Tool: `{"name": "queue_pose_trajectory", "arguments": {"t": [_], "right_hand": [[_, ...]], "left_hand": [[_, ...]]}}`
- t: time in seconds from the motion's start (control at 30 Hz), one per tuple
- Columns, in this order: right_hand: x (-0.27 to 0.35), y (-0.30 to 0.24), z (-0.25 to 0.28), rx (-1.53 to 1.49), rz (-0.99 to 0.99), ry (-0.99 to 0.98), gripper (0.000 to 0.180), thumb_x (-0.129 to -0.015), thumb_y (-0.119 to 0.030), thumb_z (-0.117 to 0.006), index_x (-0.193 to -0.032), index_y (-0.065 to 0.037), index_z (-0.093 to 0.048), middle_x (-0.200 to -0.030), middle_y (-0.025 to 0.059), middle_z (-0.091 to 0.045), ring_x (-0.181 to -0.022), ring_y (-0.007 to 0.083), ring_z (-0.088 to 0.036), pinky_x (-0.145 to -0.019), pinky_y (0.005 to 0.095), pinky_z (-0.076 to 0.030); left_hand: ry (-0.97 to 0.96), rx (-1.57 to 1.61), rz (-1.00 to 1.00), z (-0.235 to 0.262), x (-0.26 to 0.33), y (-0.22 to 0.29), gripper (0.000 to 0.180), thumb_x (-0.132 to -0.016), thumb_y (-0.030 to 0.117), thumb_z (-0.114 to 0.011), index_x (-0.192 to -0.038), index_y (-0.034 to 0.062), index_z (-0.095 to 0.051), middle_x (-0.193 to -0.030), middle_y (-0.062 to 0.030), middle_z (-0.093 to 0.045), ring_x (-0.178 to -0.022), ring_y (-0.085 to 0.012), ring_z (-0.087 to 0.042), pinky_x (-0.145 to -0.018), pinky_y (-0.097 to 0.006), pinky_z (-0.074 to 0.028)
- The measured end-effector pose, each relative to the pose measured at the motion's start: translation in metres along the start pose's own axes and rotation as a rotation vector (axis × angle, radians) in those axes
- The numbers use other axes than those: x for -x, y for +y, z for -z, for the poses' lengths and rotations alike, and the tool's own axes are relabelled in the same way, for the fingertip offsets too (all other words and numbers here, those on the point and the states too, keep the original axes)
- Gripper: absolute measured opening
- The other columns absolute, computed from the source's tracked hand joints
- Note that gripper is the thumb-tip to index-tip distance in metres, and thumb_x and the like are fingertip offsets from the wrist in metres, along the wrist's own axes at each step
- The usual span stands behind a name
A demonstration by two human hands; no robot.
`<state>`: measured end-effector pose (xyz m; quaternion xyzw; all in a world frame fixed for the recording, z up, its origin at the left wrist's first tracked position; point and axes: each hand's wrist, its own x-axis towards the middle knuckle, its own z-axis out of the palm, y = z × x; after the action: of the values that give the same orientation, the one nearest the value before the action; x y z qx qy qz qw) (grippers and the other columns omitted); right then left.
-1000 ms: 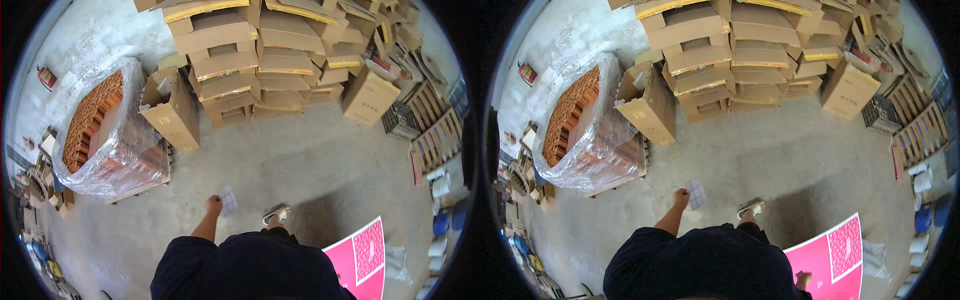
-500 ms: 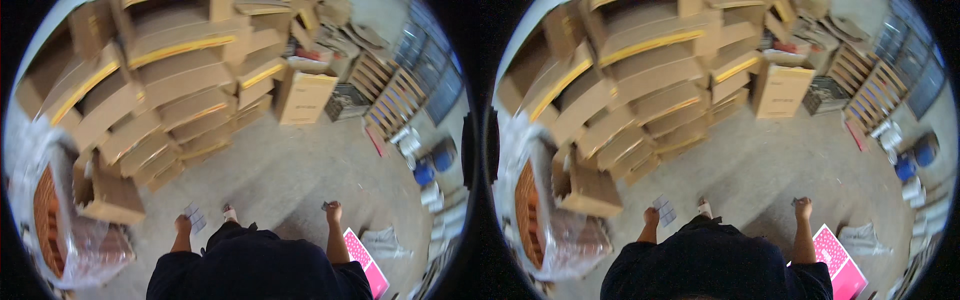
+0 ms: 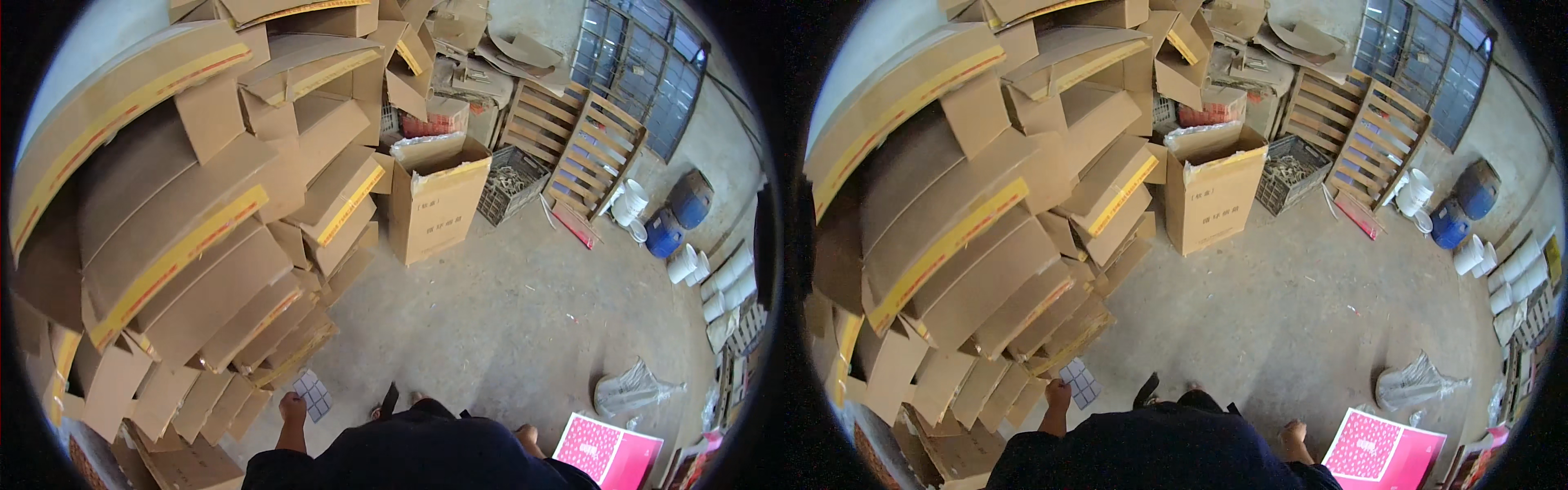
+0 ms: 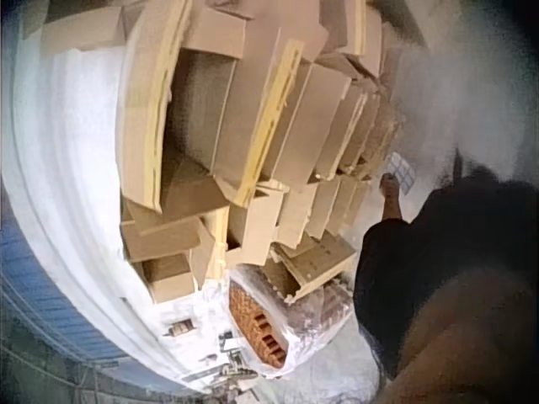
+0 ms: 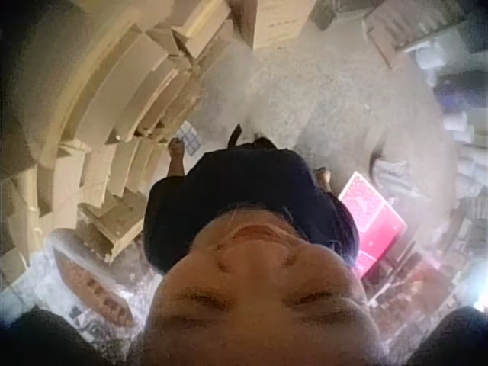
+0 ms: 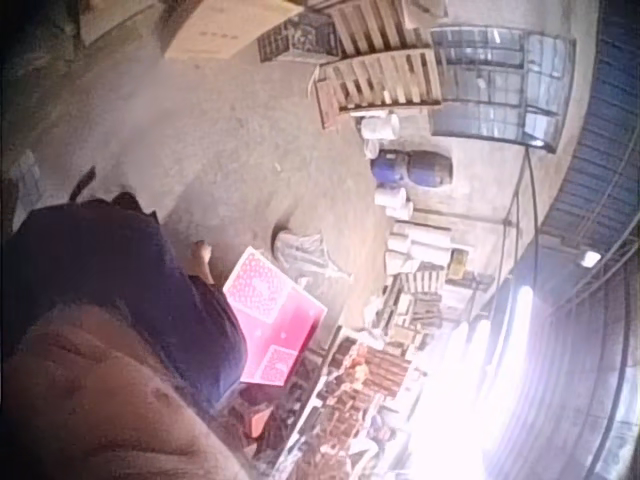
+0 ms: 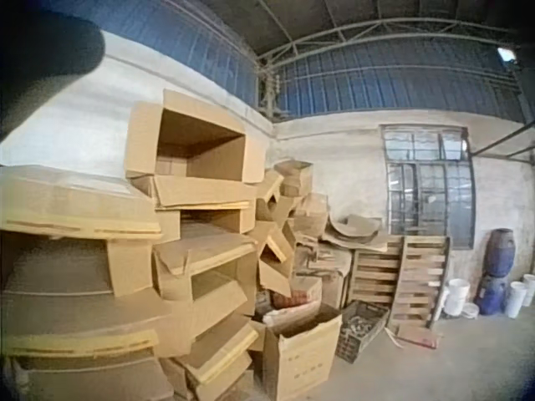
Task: Applying labels and stickers to wood cylinders for furniture assembly.
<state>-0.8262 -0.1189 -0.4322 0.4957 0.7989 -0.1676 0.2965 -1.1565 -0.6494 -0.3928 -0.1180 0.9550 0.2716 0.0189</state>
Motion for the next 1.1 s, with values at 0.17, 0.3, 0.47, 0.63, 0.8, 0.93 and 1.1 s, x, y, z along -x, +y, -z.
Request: {"name": "queue_pose_trajectory", "arguments": {"t": [0.17,0.3,0.47,0.63,0.8,0.93,1.1], "right_hand": [[-0.117,-0.085,0.024,0.287,0.384,-0.077,0.023,-0.07,-0.028,-0.059,-0.081,-0.008,-0.064,-0.094,0.0144,-0.06,-0.091,0.0276,-0.056,-0.074,0.0358,-0.047],[-0.261,-0.177,0.04,0.556,0.684,0.049,0.026,-0.069,-0.032,-0.061,-0.078,-0.007,-0.062,-0.088,0.0136,-0.061,-0.083,0.0293,-0.058,-0.071,0.0371,-0.047],[-0.296,-0.418,0.09,0.749,1.083,0.105,0.028,-0.068,-0.034,-0.062,-0.075,-0.007,-0.061,-0.083,0.0132,-0.061,-0.078,0.0301,-0.058,-0.069,0.0377,-0.047],[-0.165,-0.588,0.056,0.804,1.447,-0.004,0.028,-0.065,-0.033,-0.064,-0.075,-0.006,-0.061,-0.081,0.0132,-0.061,-0.076,0.0301,-0.059,-0.068,0.0376,-0.047],[-0.092,-0.635,-0.086,0.819,1.801,-0.174,0.028,-0.063,-0.031,-0.066,-0.074,-0.006,-0.061,-0.078,0.0133,-0.061,-0.074,0.0301,-0.059,-0.067,0.0376,-0.047],[-0.052,-0.646,-0.174,0.782,2.022,-0.269,0.028,-0.06,-0.029,-0.068,-0.073,-0.006,-0.061,-0.075,0.0134,-0.061,-0.072,0.0301,-0.059,-0.066,0.0376,-0.047],[0.275,-0.607,-0.138,0.946,1.725,-0.215,0.028,-0.058,-0.027,-0.069,-0.072,-0.005,-0.061,-0.072,0.0139,-0.06,-0.072,0.0296,-0.059,-0.066,0.0379,-0.046]], "left_hand": [[0.081,0.032,0.093,-0.005,0.021,0.008,0.012,-0.064,0.013,-0.06,-0.074,0.0064,-0.059,-0.073,-0.0147,-0.06,-0.071,-0.0319,-0.058,-0.065,-0.04,-0.047],[0.08,-0.229,0.313,0.027,0.049,-0.005,0.018,-0.071,0.022,-0.053,-0.07,0.0056,-0.06,-0.08,-0.0145,-0.059,-0.08,-0.0315,-0.056,-0.074,-0.042,-0.045],[0.649,0.022,0.986,0.092,0.134,0.006,0.015,-0.071,0.018,-0.053,-0.075,0.0053,-0.059,-0.087,-0.0169,-0.055,-0.08,-0.0321,-0.055,-0.07,-0.041,-0.045],[1.102,0.223,1.223,0.111,0.212,-0.048,0.018,-0.066,0.019,-0.059,-0.076,0.0036,-0.06,-0.072,-0.0143,-0.058,-0.066,-0.0281,-0.058,-0.06,-0.037,-0.046],[1.438,0.628,1.109,0.128,0.258,-0.158,0.02,-0.071,0.018,-0.058,-0.073,-0.0025,-0.057,-0.057,-0.0091,-0.057,-0.054,-0.0141,-0.054,-0.053,-0.03,-0.044],[1.346,0.674,1.049,0.22,0.267,-0.194,0.023,-0.072,0.019,-0.058,-0.072,-0.0032,-0.056,-0.058,-0.0096,-0.058,-0.054,-0.014,-0.056,-0.052,-0.028,-0.043],[1.382,0.63,0.928,0.315,0.262,-0.285,0.022,-0.076,0.017,-0.058,-0.072,-0.0044,-0.055,-0.061,-0.0058,-0.056,-0.054,-0.0109,-0.053,-0.051,-0.025,-0.045]]}}
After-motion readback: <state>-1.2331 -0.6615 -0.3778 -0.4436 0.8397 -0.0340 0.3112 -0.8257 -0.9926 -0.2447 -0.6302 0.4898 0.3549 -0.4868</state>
